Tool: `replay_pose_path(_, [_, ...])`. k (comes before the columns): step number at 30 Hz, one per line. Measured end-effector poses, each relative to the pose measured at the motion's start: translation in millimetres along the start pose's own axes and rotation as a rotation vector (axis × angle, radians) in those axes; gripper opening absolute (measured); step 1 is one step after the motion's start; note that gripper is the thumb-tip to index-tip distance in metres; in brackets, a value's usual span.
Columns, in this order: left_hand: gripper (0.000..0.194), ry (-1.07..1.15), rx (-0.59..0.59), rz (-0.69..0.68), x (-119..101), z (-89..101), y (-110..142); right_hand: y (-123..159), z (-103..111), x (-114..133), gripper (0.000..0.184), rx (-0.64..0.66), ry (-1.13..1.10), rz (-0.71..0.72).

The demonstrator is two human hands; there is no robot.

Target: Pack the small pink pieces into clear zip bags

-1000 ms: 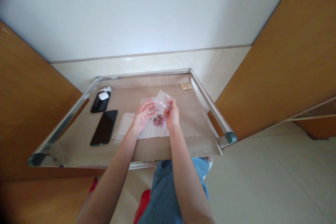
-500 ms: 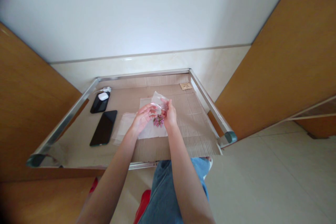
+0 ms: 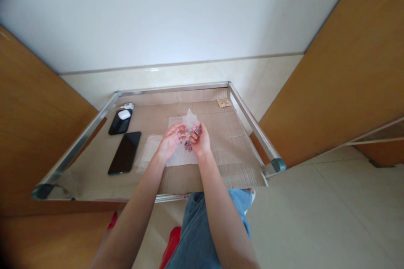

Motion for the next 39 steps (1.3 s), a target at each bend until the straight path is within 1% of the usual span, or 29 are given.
replay_pose_path(3, [0.034, 0.016, -0.005, -0.001, 0.1, 0.4, -0.3, 0.6, -4.1, -3.8, 0.026, 0.038, -0.057, -0.031])
replay_pose_path(8, [0.032, 0.044, 0.014, -0.015, 0.2, -0.2, -0.2, 0.1, -4.7, -4.8, 0.022, 0.029, -0.106, -0.019])
replay_pose_path(17, [0.033, 0.054, 0.004, -0.037, -1.4, 1.5, 0.4, 0.7, -5.9, -2.6, 0.021, 0.039, -0.058, -0.001])
replay_pose_path(22, [0.036, 0.023, -0.025, -0.031, -1.2, 2.7, 0.3, 0.0, -1.8, 0.5, 0.02, 0.006, -0.027, 0.034])
replay_pose_path(26, [0.04, -0.04, -0.111, -0.032, 1.1, 9.4, -0.7, 1.0, 1.3, 6.5, 0.023, -0.04, 0.114, 0.108])
replay_pose_path(30, [0.032, -0.128, -0.246, -0.067, -1.0, 19.9, 0.0, 2.1, 1.6, 13.7, 0.027, -0.054, 0.278, 0.187])
replay_pose_path(33, [0.025, -0.149, -0.324, -0.092, -3.1, 25.8, 1.4, 1.2, 2.8, 12.4, 0.029, -0.065, 0.299, 0.169])
replay_pose_path(39, [0.021, -0.127, -0.377, -0.143, -6.4, 30.7, 2.7, -1.5, 0.1, 4.2, 0.029, -0.026, 0.248, 0.094])
Point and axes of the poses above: each hand's wrist, its own y-axis away from the middle knuckle, its own z-axis out of the back of the hand, x = y × z, the point moved 8 cm from there along -y, towards the middle knuckle, and after that the axes turned 7 degrees about x, right-handed, at the moved point
